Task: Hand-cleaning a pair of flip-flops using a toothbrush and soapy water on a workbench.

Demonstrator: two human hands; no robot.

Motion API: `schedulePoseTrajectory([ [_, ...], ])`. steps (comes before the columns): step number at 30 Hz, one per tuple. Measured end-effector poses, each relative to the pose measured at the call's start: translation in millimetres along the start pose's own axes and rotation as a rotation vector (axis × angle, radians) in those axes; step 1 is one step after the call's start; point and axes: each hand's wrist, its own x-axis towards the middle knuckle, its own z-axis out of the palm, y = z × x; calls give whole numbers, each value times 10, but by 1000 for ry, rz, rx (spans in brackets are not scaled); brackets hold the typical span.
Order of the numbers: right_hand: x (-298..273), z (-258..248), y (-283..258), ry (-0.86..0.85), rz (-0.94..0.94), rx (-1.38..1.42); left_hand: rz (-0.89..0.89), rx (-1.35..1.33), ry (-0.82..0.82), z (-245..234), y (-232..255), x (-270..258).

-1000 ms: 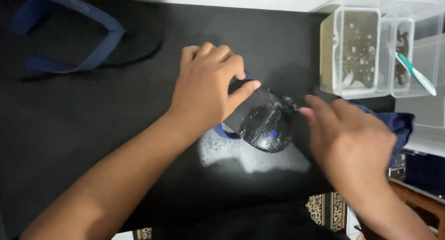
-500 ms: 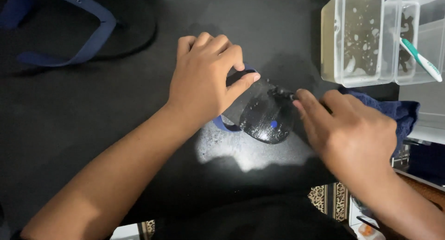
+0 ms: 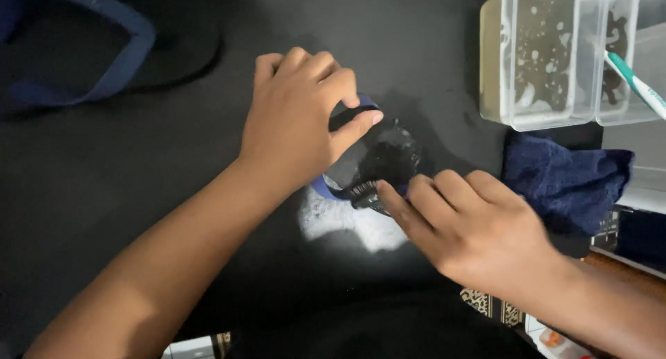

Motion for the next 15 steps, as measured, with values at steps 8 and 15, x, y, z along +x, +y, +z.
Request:
schedulePoseTrajectory([
  [8,-556,-15,384,-307,-74,28,-26,-14,-30,-3,-17,-5],
  [15,-597,212,76,-59,338,-24,-56,-6,-36,3,20,25],
])
